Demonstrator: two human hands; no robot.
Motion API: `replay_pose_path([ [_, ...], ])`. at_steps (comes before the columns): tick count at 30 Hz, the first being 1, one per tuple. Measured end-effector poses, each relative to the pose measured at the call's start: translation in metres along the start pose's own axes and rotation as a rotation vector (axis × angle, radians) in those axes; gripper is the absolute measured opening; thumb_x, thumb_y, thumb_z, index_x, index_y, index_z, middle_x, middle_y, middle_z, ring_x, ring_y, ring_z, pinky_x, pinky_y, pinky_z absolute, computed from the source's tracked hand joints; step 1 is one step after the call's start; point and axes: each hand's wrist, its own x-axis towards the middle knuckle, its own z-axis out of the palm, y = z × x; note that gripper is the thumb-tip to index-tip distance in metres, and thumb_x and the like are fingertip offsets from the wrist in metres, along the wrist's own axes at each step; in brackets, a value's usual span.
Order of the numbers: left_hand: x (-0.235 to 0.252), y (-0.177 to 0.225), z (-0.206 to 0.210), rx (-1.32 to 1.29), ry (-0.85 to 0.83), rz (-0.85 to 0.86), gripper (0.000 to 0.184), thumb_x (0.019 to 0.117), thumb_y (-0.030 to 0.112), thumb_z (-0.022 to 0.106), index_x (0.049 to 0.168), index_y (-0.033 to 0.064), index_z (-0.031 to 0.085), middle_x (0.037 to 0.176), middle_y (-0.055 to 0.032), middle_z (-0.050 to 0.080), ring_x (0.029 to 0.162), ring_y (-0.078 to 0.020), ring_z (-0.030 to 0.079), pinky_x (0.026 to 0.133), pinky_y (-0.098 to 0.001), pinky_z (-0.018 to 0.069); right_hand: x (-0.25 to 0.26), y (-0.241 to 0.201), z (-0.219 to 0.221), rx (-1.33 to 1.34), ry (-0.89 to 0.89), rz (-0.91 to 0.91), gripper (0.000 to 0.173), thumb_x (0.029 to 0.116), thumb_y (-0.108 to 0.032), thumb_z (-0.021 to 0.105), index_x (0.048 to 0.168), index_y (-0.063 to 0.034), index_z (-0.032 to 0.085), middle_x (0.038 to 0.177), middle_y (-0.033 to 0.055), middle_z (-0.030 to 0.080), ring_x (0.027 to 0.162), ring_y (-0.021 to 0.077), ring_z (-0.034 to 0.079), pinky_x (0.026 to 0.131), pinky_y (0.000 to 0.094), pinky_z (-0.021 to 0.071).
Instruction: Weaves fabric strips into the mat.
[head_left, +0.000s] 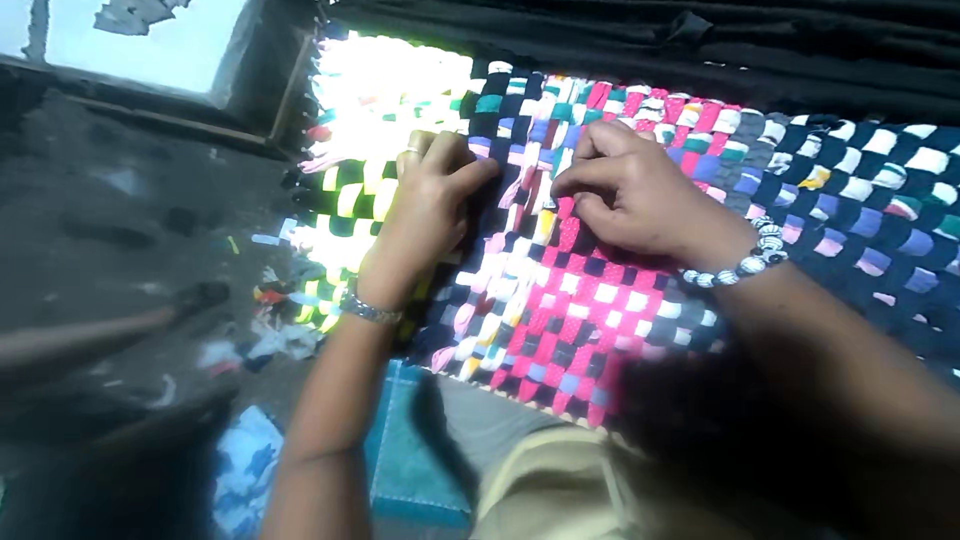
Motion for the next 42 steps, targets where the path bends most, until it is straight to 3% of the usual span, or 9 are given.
replay_pose_path([
  [11, 0.014, -0.002, -0.005, -0.069, -0.092, -0.024, 0.033, 0.0877, -0.003, 0.051, 0.100, 0.0118, 0.078, 0.107, -0.0153, 0.061, 0.113, -0.0399, 0.051, 0.093, -0.0560, 0.0365, 0.011, 0.007, -0.008, 0.049, -0.224, 0.007, 0.034, 0.0873, -0.017, 0.047, 0.094, -0.0156, 0.081, 0.084, -0.0001, 0.053, 0.102, 0.0253, 0.050, 0.087, 0.0521, 0.0297],
  [20, 0.010, -0.009, -0.009, -0.176, -0.079, 0.005, 0.032, 0.0929, 0.003, 0.046, 0.096, 0.0091, 0.078, 0.097, -0.0105, 0.062, 0.108, -0.0310, 0.051, 0.095, -0.0477, 0.0340, 0.002, -0.002, 0.008, -0.035, 0.045, -0.026, 0.031, 0.0940, -0.019, 0.046, 0.101, -0.0142, 0.075, 0.093, 0.0064, 0.060, 0.100, 0.0289, 0.054, 0.087, 0.0534, 0.0317],
  [23, 0.003, -0.018, -0.010, -0.356, 0.050, 0.014, 0.027, 0.0969, 0.002, 0.048, 0.096, 0.0034, 0.075, 0.099, -0.0092, 0.065, 0.109, -0.0206, 0.054, 0.098, -0.0348, 0.0390, 0.002, -0.009, 0.013, -0.176, 0.011, -0.031, 0.039, 0.0957, -0.026, 0.044, 0.117, -0.0186, 0.075, 0.102, 0.0087, 0.061, 0.107, 0.0352, 0.053, 0.088, 0.0592, 0.0308],
  [26, -0.003, -0.037, -0.024, -0.721, 0.169, -0.114, 0.022, 0.1035, 0.008, 0.048, 0.118, 0.0049, 0.064, 0.113, 0.0063, 0.064, 0.100, -0.0016, 0.061, 0.088, -0.0251, 0.0530, 0.002, -0.012, 0.015, -0.238, -0.031, -0.014, 0.041, 0.0982, -0.031, 0.041, 0.120, -0.0228, 0.075, 0.103, 0.0076, 0.059, 0.109, 0.0352, 0.052, 0.090, 0.0613, 0.0289],
  [28, -0.008, -0.044, -0.037, -0.723, 0.220, -0.197, 0.023, 0.1030, 0.007, 0.047, 0.123, 0.0052, 0.059, 0.116, 0.0067, 0.063, 0.100, -0.0030, 0.064, 0.089, -0.0293, 0.0566, 0.004, -0.012, 0.012, -0.227, -0.067, -0.004, 0.041, 0.0977, -0.031, 0.041, 0.119, -0.0247, 0.075, 0.100, 0.0056, 0.057, 0.108, 0.0337, 0.051, 0.092, 0.0615, 0.0284],
  [31, -0.013, -0.040, -0.058, -0.296, 0.012, -0.213, 0.025, 0.1019, 0.007, 0.049, 0.118, -0.0003, 0.066, 0.118, -0.0098, 0.061, 0.110, -0.0126, 0.058, 0.095, -0.0290, 0.0497, 0.013, -0.007, 0.008, -0.176, -0.134, -0.028, 0.041, 0.0913, -0.025, 0.042, 0.112, -0.0252, 0.078, 0.089, 0.0038, 0.054, 0.104, 0.0318, 0.051, 0.090, 0.0586, 0.0279],
  [34, -0.010, -0.031, -0.067, -0.099, -0.277, -0.191, 0.035, 0.0904, -0.002, 0.057, 0.121, 0.0080, 0.070, 0.119, -0.0193, 0.061, 0.117, -0.0388, 0.055, 0.096, -0.0564, 0.0455, 0.020, -0.001, 0.007, -0.157, -0.187, -0.041, 0.037, 0.0894, -0.026, 0.045, 0.106, -0.0272, 0.078, 0.085, 0.0015, 0.055, 0.103, 0.0303, 0.051, 0.090, 0.0580, 0.0280],
  [38, -0.010, -0.031, -0.066, -0.065, -0.269, -0.189, 0.045, 0.0919, -0.003, 0.057, 0.133, 0.0115, 0.067, 0.121, -0.0181, 0.064, 0.116, -0.0385, 0.057, 0.096, -0.0551, 0.0467, 0.021, -0.003, 0.010, -0.185, -0.132, -0.020, 0.031, 0.0881, -0.029, 0.048, 0.102, -0.0242, 0.075, 0.088, 0.0022, 0.059, 0.104, 0.0322, 0.053, 0.090, 0.0596, 0.0287],
  [42, -0.009, -0.033, -0.054, -0.047, -0.175, -0.175, 0.032, 0.0928, -0.002, 0.058, 0.121, 0.0060, 0.071, 0.112, -0.0189, 0.064, 0.112, -0.0385, 0.058, 0.096, -0.0524, 0.0459, 0.022, -0.017, 0.015, -0.156, -0.002, 0.070, 0.035, 0.0915, -0.030, 0.051, 0.117, -0.0181, 0.071, 0.102, 0.0080, 0.062, 0.109, 0.0360, 0.054, 0.090, 0.0643, 0.0301],
])
